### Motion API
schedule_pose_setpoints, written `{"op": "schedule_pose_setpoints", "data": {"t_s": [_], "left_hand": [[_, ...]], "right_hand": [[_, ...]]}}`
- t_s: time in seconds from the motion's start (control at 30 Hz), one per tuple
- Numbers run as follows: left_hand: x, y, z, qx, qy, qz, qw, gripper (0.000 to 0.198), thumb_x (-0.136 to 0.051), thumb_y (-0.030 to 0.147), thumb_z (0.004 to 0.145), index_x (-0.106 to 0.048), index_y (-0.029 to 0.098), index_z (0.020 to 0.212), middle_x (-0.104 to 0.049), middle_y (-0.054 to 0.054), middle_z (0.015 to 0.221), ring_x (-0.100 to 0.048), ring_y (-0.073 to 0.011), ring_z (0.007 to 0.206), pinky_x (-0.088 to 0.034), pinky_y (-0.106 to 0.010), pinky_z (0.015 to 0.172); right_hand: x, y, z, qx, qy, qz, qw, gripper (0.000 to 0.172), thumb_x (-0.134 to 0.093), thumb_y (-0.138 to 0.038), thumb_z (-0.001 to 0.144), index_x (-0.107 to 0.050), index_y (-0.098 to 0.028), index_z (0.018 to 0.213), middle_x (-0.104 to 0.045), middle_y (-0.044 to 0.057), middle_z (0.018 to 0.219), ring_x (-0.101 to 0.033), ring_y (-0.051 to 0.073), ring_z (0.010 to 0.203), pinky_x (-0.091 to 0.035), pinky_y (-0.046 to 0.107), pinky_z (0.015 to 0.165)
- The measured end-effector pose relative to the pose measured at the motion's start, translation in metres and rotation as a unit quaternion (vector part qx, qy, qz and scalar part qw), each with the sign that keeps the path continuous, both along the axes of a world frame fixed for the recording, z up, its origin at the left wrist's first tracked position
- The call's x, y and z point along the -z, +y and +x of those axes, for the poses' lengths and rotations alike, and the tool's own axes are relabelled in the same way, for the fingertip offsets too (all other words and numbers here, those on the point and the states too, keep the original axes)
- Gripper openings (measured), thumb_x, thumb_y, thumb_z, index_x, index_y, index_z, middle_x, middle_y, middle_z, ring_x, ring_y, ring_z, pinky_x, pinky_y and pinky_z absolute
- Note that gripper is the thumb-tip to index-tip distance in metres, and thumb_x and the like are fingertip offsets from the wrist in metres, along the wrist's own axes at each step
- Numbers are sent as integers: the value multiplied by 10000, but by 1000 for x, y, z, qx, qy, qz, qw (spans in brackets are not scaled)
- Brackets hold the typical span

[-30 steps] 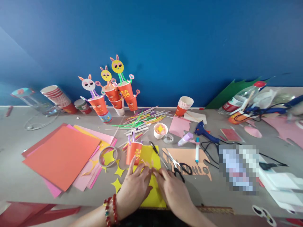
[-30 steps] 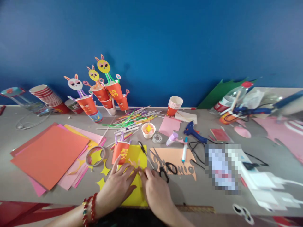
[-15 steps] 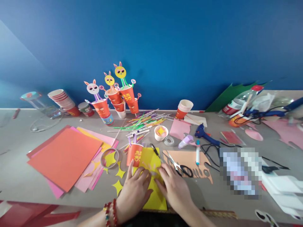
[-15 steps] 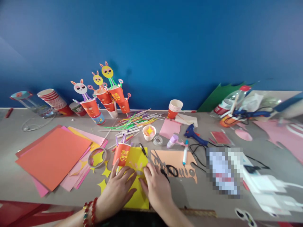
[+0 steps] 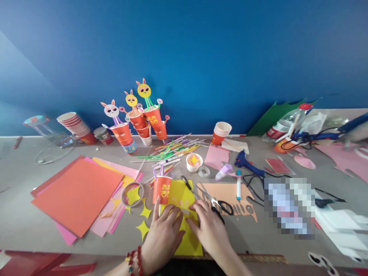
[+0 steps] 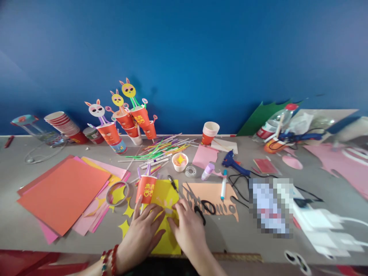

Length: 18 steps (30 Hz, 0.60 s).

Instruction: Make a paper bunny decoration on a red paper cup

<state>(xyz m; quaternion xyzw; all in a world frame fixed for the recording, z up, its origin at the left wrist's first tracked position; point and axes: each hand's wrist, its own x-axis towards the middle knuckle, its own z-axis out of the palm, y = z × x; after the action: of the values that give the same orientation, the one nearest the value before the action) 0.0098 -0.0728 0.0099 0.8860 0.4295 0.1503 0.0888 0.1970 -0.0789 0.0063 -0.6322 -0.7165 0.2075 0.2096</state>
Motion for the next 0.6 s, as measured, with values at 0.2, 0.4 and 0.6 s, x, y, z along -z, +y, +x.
{"op": "schedule_pose_setpoints", "data": {"t_s": [0.2,0.4,0.6], "left_hand": [[-2,-1,0,-6,-6,0,1000,328,-674,378,883,-625,249,1181,-696,-24,1144,-599,-250,1134,25,-599,1226],[-9,0,-1,2,12,6,1000,302,-647,296,892,-615,228,1184,-699,-21,1151,-604,-244,1127,25,-585,1232],[-17,0,0,12,20,16,1000,307,-619,244,891,-607,221,1196,-697,-29,1143,-608,-242,1124,-20,-579,1236]], "right_hand": [[-10,-11,11,66,368,-221,901,445,-549,-449,903,-537,-238,1295,-656,122,1225,-711,254,842,-588,281,445],[-20,-20,24,142,547,-308,765,469,-677,-463,839,-597,-267,1258,-488,102,1474,-696,243,941,-551,206,384],[-20,-14,29,159,612,-316,708,383,-679,-397,853,-642,-246,1204,-603,99,1343,-669,169,802,-512,176,414]]}}
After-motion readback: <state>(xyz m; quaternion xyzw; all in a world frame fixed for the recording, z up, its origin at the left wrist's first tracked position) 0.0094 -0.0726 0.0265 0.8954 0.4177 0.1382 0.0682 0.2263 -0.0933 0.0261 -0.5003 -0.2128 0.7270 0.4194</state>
